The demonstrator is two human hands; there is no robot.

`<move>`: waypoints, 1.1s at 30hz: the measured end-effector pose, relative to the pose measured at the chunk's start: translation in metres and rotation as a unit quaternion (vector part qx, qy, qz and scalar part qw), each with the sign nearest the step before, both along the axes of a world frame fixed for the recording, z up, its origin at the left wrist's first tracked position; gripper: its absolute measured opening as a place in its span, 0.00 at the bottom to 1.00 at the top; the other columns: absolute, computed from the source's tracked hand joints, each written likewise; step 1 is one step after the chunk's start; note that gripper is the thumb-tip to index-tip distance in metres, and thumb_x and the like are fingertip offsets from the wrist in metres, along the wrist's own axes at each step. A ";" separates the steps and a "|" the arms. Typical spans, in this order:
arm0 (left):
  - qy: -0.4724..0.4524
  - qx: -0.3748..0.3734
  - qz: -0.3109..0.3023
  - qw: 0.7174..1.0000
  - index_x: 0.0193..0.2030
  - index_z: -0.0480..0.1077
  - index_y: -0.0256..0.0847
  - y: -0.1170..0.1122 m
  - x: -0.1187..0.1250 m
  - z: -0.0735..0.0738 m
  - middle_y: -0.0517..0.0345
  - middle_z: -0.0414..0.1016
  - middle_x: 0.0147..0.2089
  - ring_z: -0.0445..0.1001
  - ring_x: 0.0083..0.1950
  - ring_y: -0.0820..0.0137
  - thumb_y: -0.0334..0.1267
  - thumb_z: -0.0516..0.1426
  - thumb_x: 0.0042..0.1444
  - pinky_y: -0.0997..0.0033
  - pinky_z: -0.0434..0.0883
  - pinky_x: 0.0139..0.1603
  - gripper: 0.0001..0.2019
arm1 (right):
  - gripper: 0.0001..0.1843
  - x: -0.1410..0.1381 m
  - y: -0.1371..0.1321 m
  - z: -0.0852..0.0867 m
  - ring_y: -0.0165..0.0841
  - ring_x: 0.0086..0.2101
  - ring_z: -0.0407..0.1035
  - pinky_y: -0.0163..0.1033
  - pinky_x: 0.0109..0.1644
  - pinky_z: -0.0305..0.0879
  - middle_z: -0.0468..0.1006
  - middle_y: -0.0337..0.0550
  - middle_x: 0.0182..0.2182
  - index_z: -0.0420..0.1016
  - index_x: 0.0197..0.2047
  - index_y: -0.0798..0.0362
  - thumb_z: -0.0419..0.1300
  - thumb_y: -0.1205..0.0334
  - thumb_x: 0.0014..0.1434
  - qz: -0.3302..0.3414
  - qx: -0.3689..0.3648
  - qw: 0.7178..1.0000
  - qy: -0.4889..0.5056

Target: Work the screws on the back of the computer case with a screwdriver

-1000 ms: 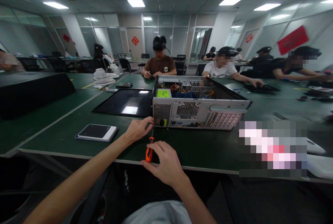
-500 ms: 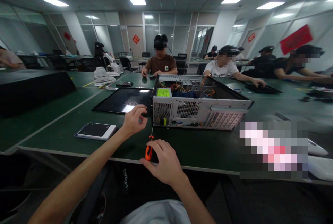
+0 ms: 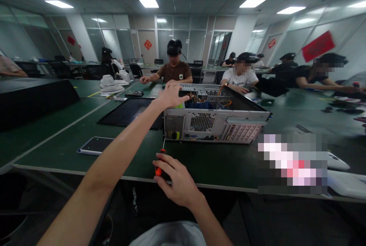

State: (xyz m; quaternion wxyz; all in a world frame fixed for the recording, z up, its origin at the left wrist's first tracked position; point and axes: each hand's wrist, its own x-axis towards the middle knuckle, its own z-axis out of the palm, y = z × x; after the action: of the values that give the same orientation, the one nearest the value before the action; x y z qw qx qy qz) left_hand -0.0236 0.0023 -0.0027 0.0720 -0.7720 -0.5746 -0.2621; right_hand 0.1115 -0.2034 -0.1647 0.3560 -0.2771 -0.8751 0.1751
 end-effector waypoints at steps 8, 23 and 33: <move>0.116 -0.187 -0.045 0.974 0.66 0.70 0.37 0.022 -0.005 -0.001 0.35 0.74 0.64 0.76 0.57 0.49 0.69 0.52 0.59 0.55 0.72 0.54 0.41 | 0.18 -0.008 0.003 -0.010 0.42 0.54 0.74 0.49 0.58 0.73 0.77 0.49 0.57 0.77 0.57 0.45 0.66 0.57 0.64 -0.038 0.037 0.998 0.020; 0.115 -0.178 0.045 0.976 0.64 0.72 0.43 0.011 0.010 -0.003 0.42 0.75 0.64 0.75 0.60 0.45 0.62 0.55 0.59 0.48 0.71 0.57 0.33 | 0.18 -0.013 0.003 -0.008 0.38 0.49 0.76 0.46 0.53 0.76 0.76 0.49 0.56 0.76 0.58 0.43 0.64 0.56 0.66 -0.040 0.048 0.997 0.036; 0.108 -0.188 0.041 0.975 0.65 0.71 0.40 0.007 0.010 0.000 0.40 0.75 0.64 0.74 0.61 0.44 0.63 0.53 0.59 0.47 0.71 0.58 0.35 | 0.19 -0.011 0.001 -0.001 0.43 0.55 0.73 0.50 0.59 0.73 0.77 0.51 0.57 0.74 0.57 0.49 0.66 0.58 0.64 -0.035 0.000 0.999 0.015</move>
State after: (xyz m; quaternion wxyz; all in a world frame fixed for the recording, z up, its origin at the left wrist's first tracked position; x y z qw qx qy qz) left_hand -0.0133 0.0092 -0.0029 -0.0019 -0.7714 -0.6334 -0.0613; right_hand 0.1000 -0.2027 -0.1657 0.3754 -0.3047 -0.8594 0.1663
